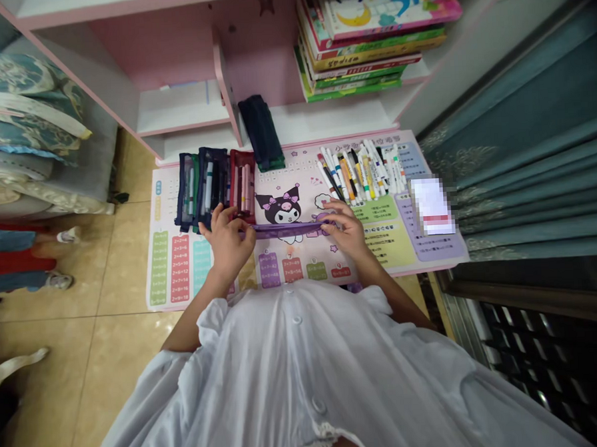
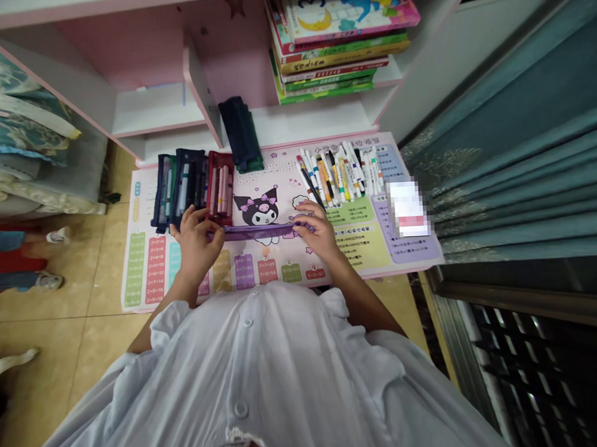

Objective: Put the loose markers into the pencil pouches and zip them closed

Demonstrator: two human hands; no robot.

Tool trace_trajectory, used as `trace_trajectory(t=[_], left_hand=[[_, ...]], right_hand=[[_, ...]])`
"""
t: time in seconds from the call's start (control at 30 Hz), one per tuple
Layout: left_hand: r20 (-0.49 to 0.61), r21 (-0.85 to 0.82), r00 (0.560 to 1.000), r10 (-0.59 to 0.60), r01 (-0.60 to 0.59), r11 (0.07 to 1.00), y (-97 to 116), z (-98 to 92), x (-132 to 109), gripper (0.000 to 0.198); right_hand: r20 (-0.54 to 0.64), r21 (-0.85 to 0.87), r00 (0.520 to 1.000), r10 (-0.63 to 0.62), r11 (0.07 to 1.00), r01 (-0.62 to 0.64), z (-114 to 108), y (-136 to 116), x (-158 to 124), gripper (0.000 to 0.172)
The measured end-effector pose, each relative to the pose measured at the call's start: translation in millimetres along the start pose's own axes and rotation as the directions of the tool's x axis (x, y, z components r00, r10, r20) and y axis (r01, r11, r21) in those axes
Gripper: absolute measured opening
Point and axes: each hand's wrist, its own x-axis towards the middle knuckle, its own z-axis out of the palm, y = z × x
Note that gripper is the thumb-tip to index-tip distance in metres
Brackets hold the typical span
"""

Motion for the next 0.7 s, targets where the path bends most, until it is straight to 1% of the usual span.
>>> trace_trajectory(t=[0.23, 0.5, 0.7], left_hand=[[0.007, 0.004, 1.0, -0.006, 0.006, 1.0, -4, -1.1, -1, 0.014], [-0.027, 0.009, 0.999, -0.029, 0.029, 1.0, -12, -1.7, -2, 0.015], [-0.047, 0.002, 0.995, -0.091, 0.091, 0.996, -16, -8.5, -3, 0.015]], right_hand=[[0.004, 0.003, 0.999, -0.037, 0.999, 0.037, 0, 3, 0, 0.009], [0.017, -0.02, 1.0, 0.007, 1.0, -0.006, 1, -2, 1, 0.007], [0.016, 0.001, 1.0, -0.008, 1.0, 0.008, 1, 0, 1, 0.006]])
